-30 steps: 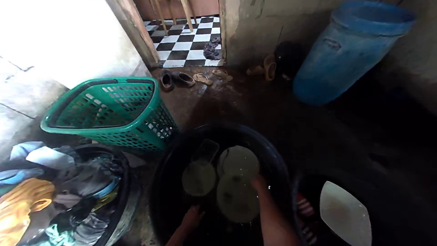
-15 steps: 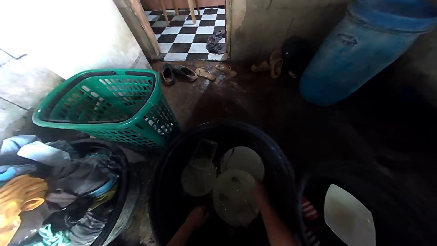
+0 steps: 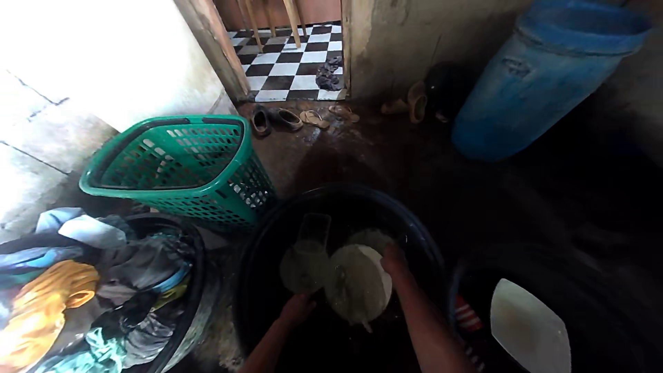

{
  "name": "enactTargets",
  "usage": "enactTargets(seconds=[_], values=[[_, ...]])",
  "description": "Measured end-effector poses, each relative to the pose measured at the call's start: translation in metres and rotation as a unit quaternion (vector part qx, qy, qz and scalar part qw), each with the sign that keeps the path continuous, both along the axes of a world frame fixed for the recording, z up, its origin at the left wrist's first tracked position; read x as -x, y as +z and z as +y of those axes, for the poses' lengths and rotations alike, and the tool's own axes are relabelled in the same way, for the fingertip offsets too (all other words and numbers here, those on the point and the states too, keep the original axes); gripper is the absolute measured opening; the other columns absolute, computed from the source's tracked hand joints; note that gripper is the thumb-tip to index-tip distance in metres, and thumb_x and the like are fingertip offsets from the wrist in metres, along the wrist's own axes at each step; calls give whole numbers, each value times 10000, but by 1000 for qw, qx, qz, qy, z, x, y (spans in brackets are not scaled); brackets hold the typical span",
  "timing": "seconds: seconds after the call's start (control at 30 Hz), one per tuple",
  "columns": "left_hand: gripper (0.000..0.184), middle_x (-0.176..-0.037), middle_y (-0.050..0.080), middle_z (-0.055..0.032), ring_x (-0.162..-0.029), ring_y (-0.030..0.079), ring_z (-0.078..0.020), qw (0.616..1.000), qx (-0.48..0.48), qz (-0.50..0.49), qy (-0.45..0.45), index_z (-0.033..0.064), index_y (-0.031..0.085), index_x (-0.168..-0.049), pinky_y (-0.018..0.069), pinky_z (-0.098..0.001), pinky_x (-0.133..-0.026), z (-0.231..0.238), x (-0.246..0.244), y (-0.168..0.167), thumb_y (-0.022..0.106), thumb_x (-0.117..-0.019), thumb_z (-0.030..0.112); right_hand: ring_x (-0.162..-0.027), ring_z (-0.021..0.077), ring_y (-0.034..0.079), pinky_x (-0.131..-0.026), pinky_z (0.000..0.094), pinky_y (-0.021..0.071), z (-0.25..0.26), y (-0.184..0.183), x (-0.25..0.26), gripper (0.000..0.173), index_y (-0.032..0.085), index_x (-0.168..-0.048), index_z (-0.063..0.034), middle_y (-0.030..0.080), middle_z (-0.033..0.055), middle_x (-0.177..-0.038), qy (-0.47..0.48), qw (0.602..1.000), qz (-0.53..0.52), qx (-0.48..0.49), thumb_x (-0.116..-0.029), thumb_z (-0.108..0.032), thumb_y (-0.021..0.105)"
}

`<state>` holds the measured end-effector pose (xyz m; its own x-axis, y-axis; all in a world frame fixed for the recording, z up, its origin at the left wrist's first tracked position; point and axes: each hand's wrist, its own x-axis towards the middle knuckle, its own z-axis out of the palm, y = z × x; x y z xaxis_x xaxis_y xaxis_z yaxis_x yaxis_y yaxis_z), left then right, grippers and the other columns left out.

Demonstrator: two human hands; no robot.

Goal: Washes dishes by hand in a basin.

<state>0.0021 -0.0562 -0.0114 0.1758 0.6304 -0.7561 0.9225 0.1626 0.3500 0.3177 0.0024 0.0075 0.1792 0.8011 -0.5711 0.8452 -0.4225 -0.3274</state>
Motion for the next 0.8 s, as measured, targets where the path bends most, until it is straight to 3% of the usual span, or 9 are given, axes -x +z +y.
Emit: enactTargets(seconds=[0.07,0.13,0.2,0.27,0.43,0.57,0.7,0.8], values=[[506,-1455,538,-252,-1358,517,-414,1000,4,-6,10,47,451,-1517,393,-596,-1135,-5,1,2,503,-1081,298,-1471,414,382,-1194,553,339,-22,-24,-3,645,431,-1517,22,403,261,-1578,-40,998,46,20,-989,-255,677],[512,-1463,524,-262,-1373,503,-411,1000,16,3,0,28,453,-1509,381,-584,-1147,-10,3,-5,503,-1082,305,-1427,387,453,-1177,524,371,-47,-50,7,699,436,-1512,21,477,253,-1525,-112,989,95,19,-957,-291,725],[492,-1459,525,-265,-1381,494,-406,1000,25,5,-11,2,498,-1465,374,-567,-1155,-16,6,-13,501,-1084,313,-1407,399,474,-1166,527,392,-66,-74,27,738,383,-1536,34,477,276,-1513,-201,967,153,-18,-946,-229,739],[498,-1480,507,-261,-1405,470,-399,999,31,9,-24,2,489,-1472,354,-555,-1173,-21,6,-14,485,-1091,323,-1404,398,482,-1158,522,402,-69,-75,43,710,353,-1545,44,471,281,-1516,-241,958,152,-22,-964,-171,701],[506,-1494,499,-249,-1414,464,-386,998,36,23,-37,9,484,-1481,349,-544,-1181,-24,7,-12,486,-1089,329,-1452,405,420,-1166,509,398,-38,-35,34,572,348,-1556,29,338,266,-1611,-103,994,38,0,-1029,-83,541],[491,-1483,511,-246,-1406,472,-388,998,27,29,-38,16,505,-1465,364,-557,-1166,-24,7,-11,493,-1084,326,-1425,412,456,-1141,507,427,-20,-14,28,474,353,-1547,33,350,275,-1599,-61,997,-3,-36,-1084,-59,397],[501,-1511,480,-248,-1422,453,-388,998,34,34,-29,17,491,-1478,350,-554,-1175,-26,8,-1,494,-1086,330,-1413,413,472,-1128,492,441,-18,-9,32,494,297,-1553,61,314,284,-1613,-77,997,-2,-33,-1078,-23,404],[497,-1499,494,-244,-1416,460,-386,998,32,36,-33,29,499,-1475,357,-554,-1171,-28,7,1,493,-1086,337,-1434,394,448,-1141,483,426,-19,-4,30,552,310,-1551,58,345,272,-1601,-74,997,-6,-22,-1039,-32,495]])
